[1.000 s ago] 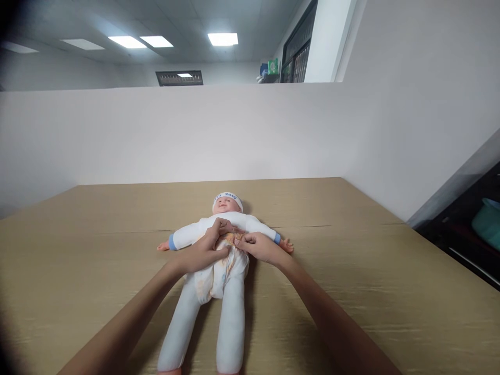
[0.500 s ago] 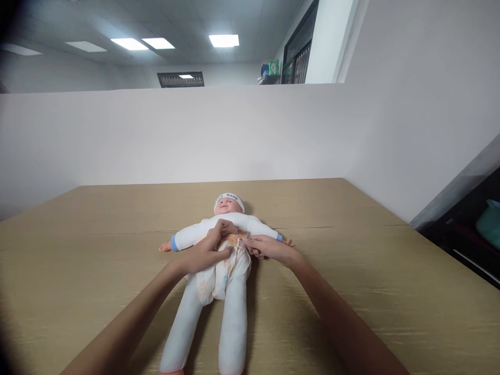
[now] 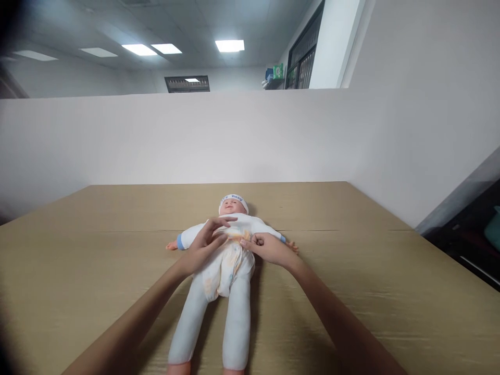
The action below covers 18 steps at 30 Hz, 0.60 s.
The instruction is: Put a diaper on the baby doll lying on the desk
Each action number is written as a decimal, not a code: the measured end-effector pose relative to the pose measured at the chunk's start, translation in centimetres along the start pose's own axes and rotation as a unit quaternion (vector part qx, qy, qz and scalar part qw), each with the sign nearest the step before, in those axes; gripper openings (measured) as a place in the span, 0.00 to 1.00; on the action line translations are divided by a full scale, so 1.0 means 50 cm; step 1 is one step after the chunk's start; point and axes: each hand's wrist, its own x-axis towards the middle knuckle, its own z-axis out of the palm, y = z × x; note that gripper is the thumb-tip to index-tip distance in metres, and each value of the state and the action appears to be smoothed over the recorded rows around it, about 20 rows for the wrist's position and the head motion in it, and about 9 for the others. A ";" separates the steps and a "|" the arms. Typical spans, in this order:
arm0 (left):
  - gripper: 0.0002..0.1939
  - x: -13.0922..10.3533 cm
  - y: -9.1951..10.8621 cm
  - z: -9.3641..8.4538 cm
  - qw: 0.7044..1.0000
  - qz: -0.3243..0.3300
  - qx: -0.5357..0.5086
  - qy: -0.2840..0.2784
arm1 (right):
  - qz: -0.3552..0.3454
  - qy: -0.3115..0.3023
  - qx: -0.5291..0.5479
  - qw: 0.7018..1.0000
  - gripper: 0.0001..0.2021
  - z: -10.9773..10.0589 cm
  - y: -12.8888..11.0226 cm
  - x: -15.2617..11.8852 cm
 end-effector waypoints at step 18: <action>0.17 -0.206 -0.128 -0.127 0.898 -0.188 0.390 0.082 | -0.298 0.044 -0.260 0.917 0.13 0.086 -0.129 -0.046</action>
